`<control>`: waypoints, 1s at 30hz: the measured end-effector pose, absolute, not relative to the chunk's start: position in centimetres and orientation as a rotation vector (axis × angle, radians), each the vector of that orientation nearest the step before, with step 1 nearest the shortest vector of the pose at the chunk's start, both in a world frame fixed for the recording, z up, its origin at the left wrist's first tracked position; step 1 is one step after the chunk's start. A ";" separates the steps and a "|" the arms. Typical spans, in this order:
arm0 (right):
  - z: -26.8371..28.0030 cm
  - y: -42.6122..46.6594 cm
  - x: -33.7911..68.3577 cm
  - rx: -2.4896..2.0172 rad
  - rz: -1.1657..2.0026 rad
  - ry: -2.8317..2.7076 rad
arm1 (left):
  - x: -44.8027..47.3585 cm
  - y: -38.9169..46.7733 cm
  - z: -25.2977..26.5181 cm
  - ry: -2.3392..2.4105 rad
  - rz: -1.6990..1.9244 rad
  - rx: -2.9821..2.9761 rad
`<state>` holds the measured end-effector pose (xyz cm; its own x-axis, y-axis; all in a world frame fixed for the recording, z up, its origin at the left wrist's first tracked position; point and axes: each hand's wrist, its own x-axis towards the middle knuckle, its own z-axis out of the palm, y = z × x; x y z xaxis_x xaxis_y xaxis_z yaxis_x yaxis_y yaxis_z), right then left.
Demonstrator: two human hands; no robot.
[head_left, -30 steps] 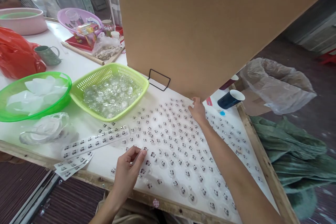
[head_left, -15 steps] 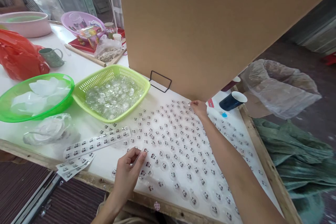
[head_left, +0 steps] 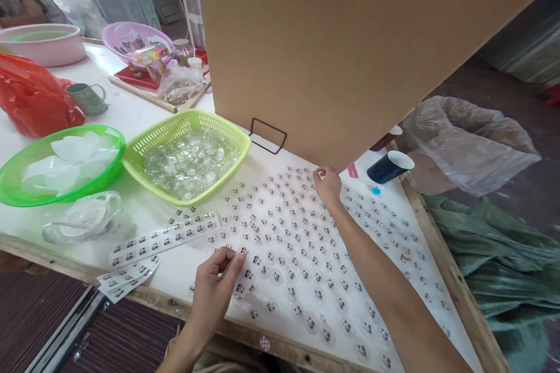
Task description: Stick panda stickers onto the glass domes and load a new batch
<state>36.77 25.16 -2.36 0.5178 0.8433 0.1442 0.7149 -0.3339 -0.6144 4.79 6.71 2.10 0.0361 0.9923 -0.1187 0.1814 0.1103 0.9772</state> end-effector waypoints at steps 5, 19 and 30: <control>1.9 15.6 28.0 -1.479 0.910 -1.594 | 5.3 6.6 2.1 1.368 1.030 1.270; 5.8 9.1 24.4 -1.330 1.227 -1.804 | 5.5 5.8 2.6 1.361 1.069 1.261; 5.8 8.8 24.1 -1.346 1.156 -1.805 | 5.5 6.0 3.3 1.231 1.041 1.115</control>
<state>24.08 8.79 5.78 -0.3047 0.9519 -0.0328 0.4283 0.1062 -0.8974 5.54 6.02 3.29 0.0669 0.9841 -0.1643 0.0019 0.1646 0.9864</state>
